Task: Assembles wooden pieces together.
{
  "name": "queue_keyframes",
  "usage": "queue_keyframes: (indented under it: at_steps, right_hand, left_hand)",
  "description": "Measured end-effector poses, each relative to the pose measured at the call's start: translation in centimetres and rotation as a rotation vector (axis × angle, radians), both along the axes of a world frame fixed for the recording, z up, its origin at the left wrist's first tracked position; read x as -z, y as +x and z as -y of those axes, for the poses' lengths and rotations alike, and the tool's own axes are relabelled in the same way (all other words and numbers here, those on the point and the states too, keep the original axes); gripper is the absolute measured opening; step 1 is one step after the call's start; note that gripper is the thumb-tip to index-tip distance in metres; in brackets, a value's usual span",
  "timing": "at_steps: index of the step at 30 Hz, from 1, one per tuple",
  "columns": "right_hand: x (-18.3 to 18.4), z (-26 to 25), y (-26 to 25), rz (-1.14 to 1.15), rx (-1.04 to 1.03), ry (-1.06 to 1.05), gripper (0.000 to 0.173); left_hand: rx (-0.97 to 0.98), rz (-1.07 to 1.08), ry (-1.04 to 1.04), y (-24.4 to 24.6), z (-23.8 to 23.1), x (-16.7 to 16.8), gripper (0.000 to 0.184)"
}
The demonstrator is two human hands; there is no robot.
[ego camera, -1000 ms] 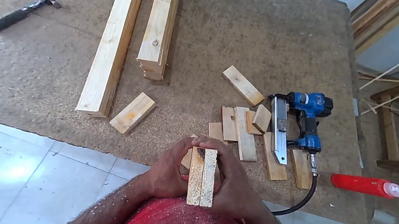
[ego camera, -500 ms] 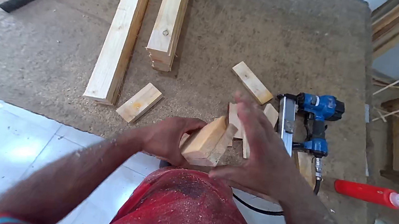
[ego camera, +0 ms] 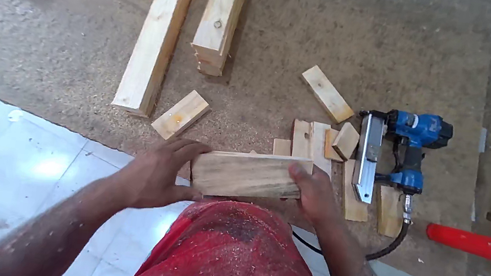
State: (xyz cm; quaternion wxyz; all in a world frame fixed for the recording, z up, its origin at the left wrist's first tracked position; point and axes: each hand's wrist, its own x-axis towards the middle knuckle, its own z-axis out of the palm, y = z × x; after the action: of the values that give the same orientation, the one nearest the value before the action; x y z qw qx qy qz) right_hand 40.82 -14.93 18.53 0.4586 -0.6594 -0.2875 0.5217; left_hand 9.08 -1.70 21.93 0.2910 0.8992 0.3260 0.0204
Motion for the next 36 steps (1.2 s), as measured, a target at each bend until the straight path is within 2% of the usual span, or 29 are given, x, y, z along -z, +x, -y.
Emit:
queue_keyframes:
  at_steps: [2,4,7,12,20,26,29,32,34,36]
  right_hand:
    - [0.2,0.0,-0.4,-0.11,0.014,-0.08,0.044]
    - [0.5,-0.5,-0.8,-0.161,0.003,-0.16,0.043]
    - [0.4,-1.1,-1.0,-0.235,0.002,-0.24,0.046]
    - [0.5,-1.6,-1.3,-0.328,-0.003,-0.292,0.048]
    - [-0.2,-1.4,-1.8,-0.357,0.003,-0.284,0.047]
    - [-1.1,-0.3,-2.4,-0.257,0.031,-0.156,0.045]
    - [-1.8,0.7,-2.8,-0.029,-0.007,-0.086,0.047]
    - [-2.3,1.7,-2.6,0.183,-0.054,-0.021,0.048]
    - [-2.4,2.3,-2.6,0.179,-0.05,0.046,0.047]
    - [-2.2,2.7,-2.6,0.166,-0.061,0.112,0.046]
  left_hand:
    - [-0.025,0.016,0.128,-1.2,1.2,1.5,0.093]
    - [-0.025,0.037,0.147,-1.9,1.5,2.5,0.093]
    - [-0.032,0.012,0.129,-2.3,1.5,2.8,0.098]
    - [-0.121,0.035,0.095,-2.2,1.8,3.1,0.086]
    - [-0.164,-0.01,-0.028,-2.1,1.3,2.5,0.086]
    - [-0.145,0.13,0.03,-2.5,1.3,2.7,0.08]
    - [-0.128,0.19,0.105,-2.8,1.7,3.1,0.081]
    - [-0.094,0.151,0.169,-2.6,2.1,2.7,0.089]
    - [-0.055,0.109,0.239,-1.2,2.7,1.0,0.105]
    - [-0.022,0.101,0.298,1.3,3.4,-0.6,0.105]
